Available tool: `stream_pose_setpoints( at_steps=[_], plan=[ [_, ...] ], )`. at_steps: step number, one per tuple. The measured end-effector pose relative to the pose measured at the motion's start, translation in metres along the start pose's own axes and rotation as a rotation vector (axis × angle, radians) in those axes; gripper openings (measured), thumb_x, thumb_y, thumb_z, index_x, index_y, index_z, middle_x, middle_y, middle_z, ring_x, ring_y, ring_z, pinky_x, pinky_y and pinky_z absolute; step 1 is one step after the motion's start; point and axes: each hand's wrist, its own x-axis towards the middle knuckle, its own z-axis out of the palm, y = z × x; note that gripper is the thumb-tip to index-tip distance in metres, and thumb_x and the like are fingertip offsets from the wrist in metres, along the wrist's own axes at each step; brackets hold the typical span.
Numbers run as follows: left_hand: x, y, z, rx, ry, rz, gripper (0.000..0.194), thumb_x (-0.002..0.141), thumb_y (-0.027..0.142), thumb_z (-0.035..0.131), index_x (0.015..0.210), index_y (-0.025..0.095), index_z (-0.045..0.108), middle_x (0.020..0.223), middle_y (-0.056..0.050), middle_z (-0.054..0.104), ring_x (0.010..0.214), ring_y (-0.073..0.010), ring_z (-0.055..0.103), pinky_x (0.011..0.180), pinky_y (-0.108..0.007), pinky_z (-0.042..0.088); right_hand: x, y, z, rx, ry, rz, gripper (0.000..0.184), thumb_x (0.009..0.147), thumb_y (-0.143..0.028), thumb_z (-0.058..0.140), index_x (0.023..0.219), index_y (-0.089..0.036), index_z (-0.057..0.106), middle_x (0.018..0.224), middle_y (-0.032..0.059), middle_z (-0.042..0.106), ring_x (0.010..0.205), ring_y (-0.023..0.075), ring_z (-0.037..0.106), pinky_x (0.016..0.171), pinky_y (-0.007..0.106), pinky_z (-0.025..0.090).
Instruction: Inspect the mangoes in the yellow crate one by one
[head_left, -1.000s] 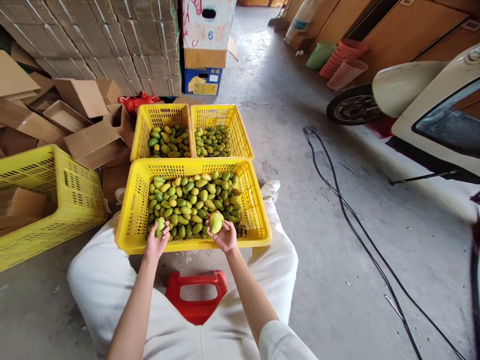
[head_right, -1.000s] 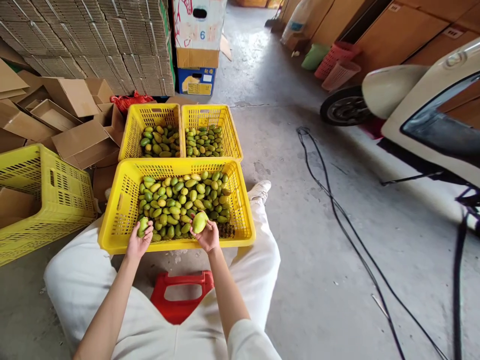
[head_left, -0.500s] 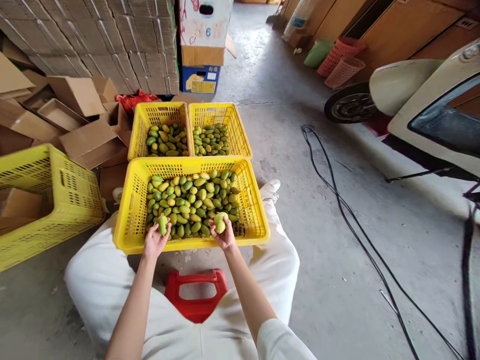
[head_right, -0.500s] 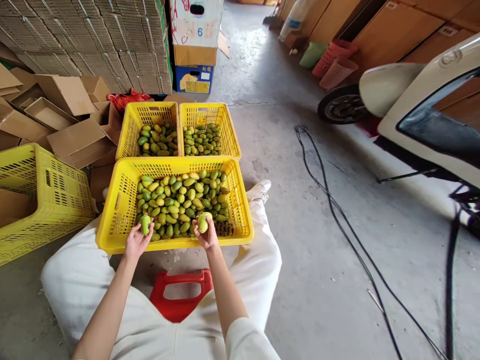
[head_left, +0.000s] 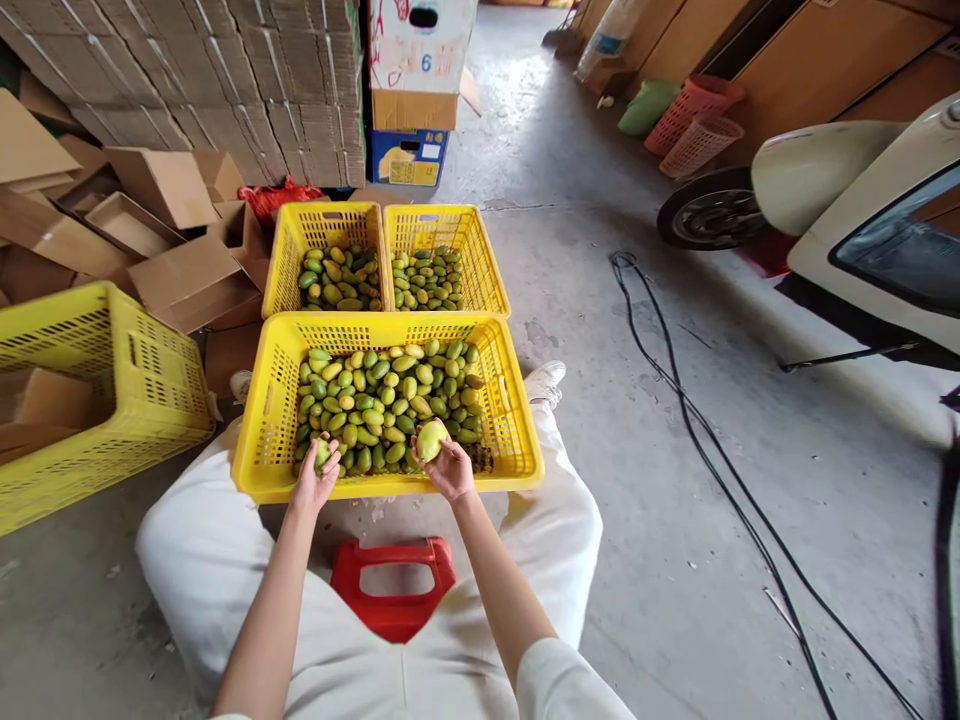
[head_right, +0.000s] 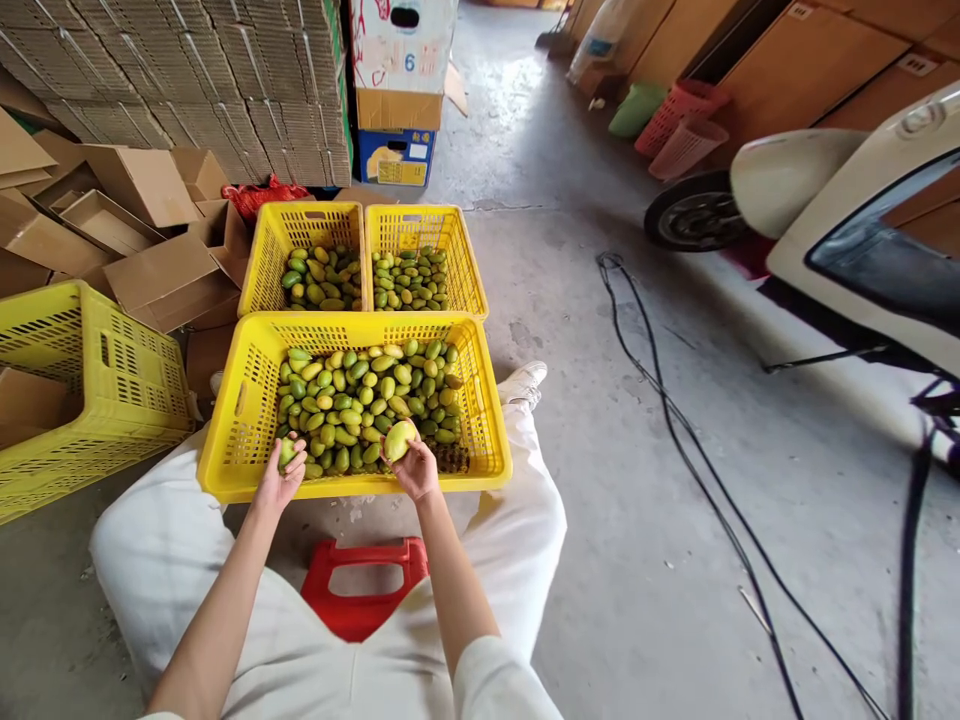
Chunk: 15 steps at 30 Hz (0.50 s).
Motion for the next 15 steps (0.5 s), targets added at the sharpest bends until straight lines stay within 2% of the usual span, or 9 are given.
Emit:
stream_pose_setpoints(
  at_steps=[2, 4, 8, 11, 15],
  plan=[
    [-0.0008, 0.0001, 0.0023, -0.020, 0.012, 0.005, 0.008, 0.102, 0.025, 0.070, 0.103, 0.018, 0.071, 0.085, -0.001, 0.060, 0.060, -0.0086, 0.053, 0.050, -0.017, 0.046, -0.0013, 0.0015, 0.0027, -0.021, 0.002, -0.022, 0.069, 0.070, -0.025, 0.091, 0.134, -0.034, 0.069, 0.115, 0.0040, 0.083, 0.117, 0.0319, 0.080, 0.097, 0.050, 0.070],
    [-0.0011, -0.0005, 0.0037, -0.039, 0.033, 0.002, 0.014, 0.099, 0.024, 0.068, 0.110, 0.017, 0.073, 0.093, -0.006, 0.069, 0.072, -0.0142, 0.065, 0.061, -0.023, 0.057, -0.0027, 0.0029, 0.0043, -0.045, -0.003, -0.019, 0.067, 0.071, -0.026, 0.094, 0.133, -0.033, 0.070, 0.116, 0.0033, 0.082, 0.117, 0.0305, 0.080, 0.100, 0.049, 0.070],
    [-0.0002, -0.0045, 0.0039, 0.022, 0.084, -0.010, 0.024, 0.093, 0.014, 0.073, 0.117, 0.018, 0.074, 0.107, -0.009, 0.078, 0.089, -0.0186, 0.075, 0.074, -0.027, 0.063, -0.0050, 0.0027, 0.0024, -0.083, 0.012, 0.047, 0.064, 0.070, -0.028, 0.097, 0.128, -0.029, 0.071, 0.098, 0.0014, 0.080, 0.113, 0.0312, 0.081, 0.099, 0.052, 0.070],
    [-0.0002, -0.0072, 0.0042, 0.111, 0.049, 0.039, 0.023, 0.088, 0.013, 0.084, 0.106, 0.018, 0.072, 0.098, -0.005, 0.074, 0.080, -0.0140, 0.070, 0.070, -0.023, 0.059, -0.0054, 0.0018, 0.0008, -0.065, 0.018, 0.049, 0.068, 0.065, -0.023, 0.102, 0.125, -0.029, 0.070, 0.094, -0.0003, 0.079, 0.110, 0.0312, 0.082, 0.099, 0.054, 0.070],
    [-0.0015, -0.0065, 0.0069, 0.197, 0.000, 0.115, 0.036, 0.080, 0.013, 0.091, 0.084, 0.020, 0.056, 0.078, 0.003, 0.053, 0.061, -0.0068, 0.050, 0.055, -0.017, 0.045, -0.0029, 0.0028, 0.0016, -0.053, 0.034, 0.061, 0.069, 0.062, -0.021, 0.103, 0.122, -0.029, 0.068, 0.107, 0.0022, 0.082, 0.108, 0.0291, 0.082, 0.097, 0.049, 0.070]
  ],
)
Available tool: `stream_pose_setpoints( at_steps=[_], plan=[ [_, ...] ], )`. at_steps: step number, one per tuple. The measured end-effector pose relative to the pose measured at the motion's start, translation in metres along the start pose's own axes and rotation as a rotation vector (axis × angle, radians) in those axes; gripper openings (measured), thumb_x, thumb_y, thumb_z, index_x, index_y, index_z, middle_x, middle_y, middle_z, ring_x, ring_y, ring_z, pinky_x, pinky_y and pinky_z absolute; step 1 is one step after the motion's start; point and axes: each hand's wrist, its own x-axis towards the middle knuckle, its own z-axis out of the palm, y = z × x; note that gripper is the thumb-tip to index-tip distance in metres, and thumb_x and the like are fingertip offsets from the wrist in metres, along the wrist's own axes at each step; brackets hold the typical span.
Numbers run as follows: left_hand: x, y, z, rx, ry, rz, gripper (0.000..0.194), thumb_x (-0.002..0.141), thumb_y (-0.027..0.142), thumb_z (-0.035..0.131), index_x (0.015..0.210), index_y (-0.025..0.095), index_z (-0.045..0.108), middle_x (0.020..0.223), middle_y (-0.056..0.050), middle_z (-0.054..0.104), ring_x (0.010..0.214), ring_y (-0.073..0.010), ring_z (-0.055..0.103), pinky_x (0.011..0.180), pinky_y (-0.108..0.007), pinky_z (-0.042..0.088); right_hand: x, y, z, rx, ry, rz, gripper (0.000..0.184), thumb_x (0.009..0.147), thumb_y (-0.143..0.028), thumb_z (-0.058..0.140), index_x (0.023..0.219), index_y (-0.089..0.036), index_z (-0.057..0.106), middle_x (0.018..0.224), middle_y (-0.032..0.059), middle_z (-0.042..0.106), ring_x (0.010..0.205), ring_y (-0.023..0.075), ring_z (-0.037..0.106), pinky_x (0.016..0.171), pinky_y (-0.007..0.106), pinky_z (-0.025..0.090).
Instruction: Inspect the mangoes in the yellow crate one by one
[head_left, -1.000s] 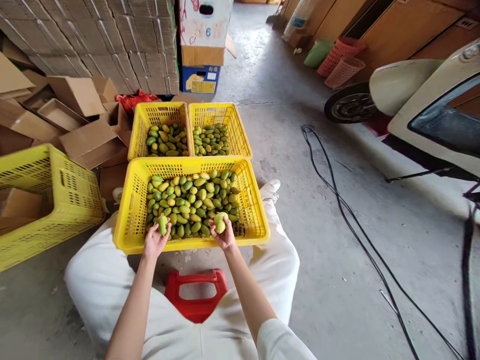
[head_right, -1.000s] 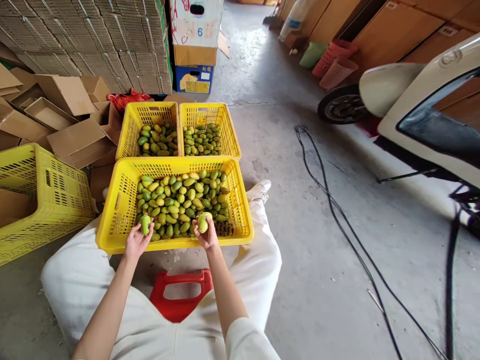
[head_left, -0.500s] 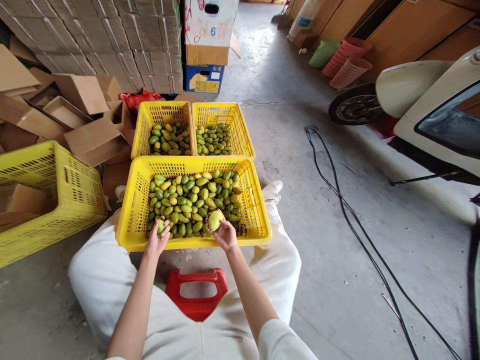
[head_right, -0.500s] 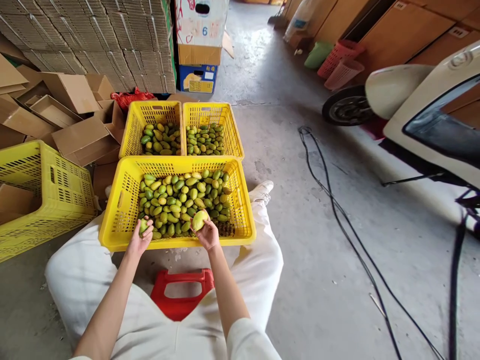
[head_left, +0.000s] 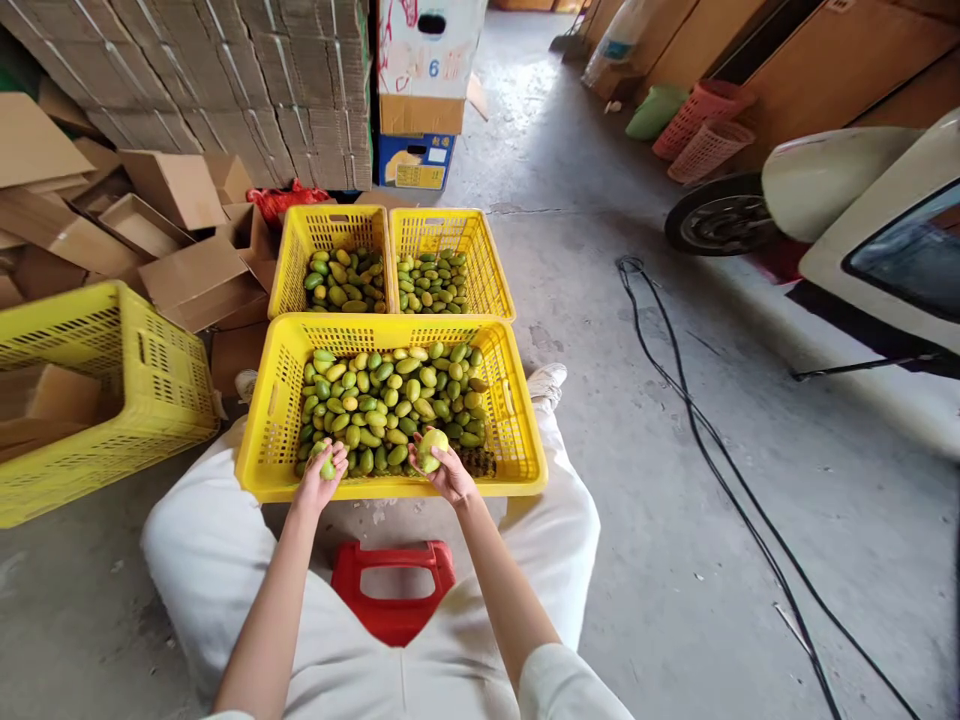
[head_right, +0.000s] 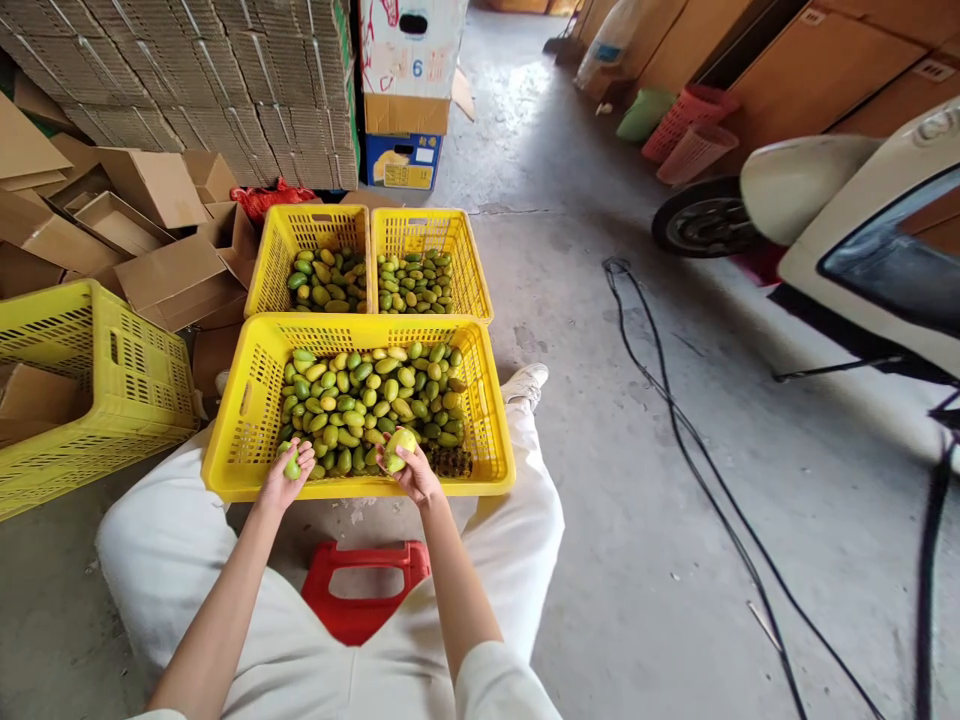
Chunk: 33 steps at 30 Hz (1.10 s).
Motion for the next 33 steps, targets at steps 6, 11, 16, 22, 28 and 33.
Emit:
stream_pose_setpoints(
  at_steps=[6, 11, 16, 22, 28, 33],
  plan=[
    [-0.002, -0.015, 0.012, 0.324, 0.082, 0.178, 0.035, 0.079, 0.020, 0.093, 0.093, 0.024, 0.062, 0.080, 0.003, 0.058, 0.061, -0.0108, 0.050, 0.053, -0.021, 0.034, 0.013, -0.002, -0.006, 0.066, 0.198, -0.022, 0.031, 0.083, -0.035, 0.087, 0.107, -0.030, 0.067, 0.102, 0.0008, 0.080, 0.100, 0.0245, 0.080, 0.092, 0.045, 0.071],
    [-0.013, -0.046, 0.031, 0.752, 0.078, 0.300, 0.024, 0.079, 0.013, 0.089, 0.079, 0.025, 0.068, 0.083, -0.004, 0.065, 0.073, -0.0198, 0.057, 0.067, -0.028, 0.040, 0.025, -0.011, -0.009, -0.010, 0.379, 0.012, 0.023, 0.086, -0.041, 0.077, 0.086, -0.029, 0.058, 0.086, 0.0016, 0.074, 0.080, 0.0237, 0.076, 0.084, 0.049, 0.072],
    [-0.016, -0.061, 0.038, 1.064, 0.086, 0.342, 0.021, 0.088, 0.018, 0.078, 0.079, 0.026, 0.062, 0.092, -0.010, 0.070, 0.082, -0.0255, 0.064, 0.077, -0.032, 0.045, 0.034, -0.014, 0.009, -0.195, 0.487, 0.154, 0.020, 0.087, -0.038, 0.065, 0.080, -0.029, 0.048, 0.070, -0.0003, 0.063, 0.065, 0.0244, 0.070, 0.070, 0.055, 0.071],
    [-0.009, -0.072, 0.033, 1.333, 0.101, 0.308, 0.006, 0.097, 0.020, 0.070, 0.094, 0.024, 0.067, 0.109, -0.014, 0.076, 0.094, -0.0283, 0.073, 0.082, -0.034, 0.052, 0.108, -0.027, 0.097, -0.335, 0.396, 0.172, 0.017, 0.093, -0.044, 0.066, 0.097, -0.030, 0.059, 0.078, 0.0011, 0.066, 0.074, 0.0277, 0.074, 0.070, 0.058, 0.072],
    [-0.008, -0.075, 0.033, 1.487, 0.071, 0.280, 0.007, 0.101, 0.021, 0.067, 0.106, 0.022, 0.072, 0.119, -0.018, 0.078, 0.100, -0.0298, 0.075, 0.086, -0.036, 0.056, 0.198, -0.074, 0.219, -0.266, 0.077, -0.125, 0.044, 0.110, -0.060, 0.046, 0.122, -0.022, 0.066, 0.116, 0.0130, 0.077, 0.113, 0.0239, 0.081, 0.090, 0.041, 0.071],
    [-0.010, -0.073, 0.035, 1.506, 0.063, 0.272, 0.014, 0.103, 0.021, 0.062, 0.111, 0.022, 0.073, 0.118, -0.017, 0.078, 0.099, -0.0293, 0.075, 0.087, -0.037, 0.057, 0.185, -0.084, 0.189, -0.828, -0.077, -0.286, 0.038, 0.112, -0.054, 0.051, 0.126, -0.025, 0.071, 0.120, 0.0094, 0.080, 0.116, 0.0233, 0.081, 0.096, 0.041, 0.067]
  ],
)
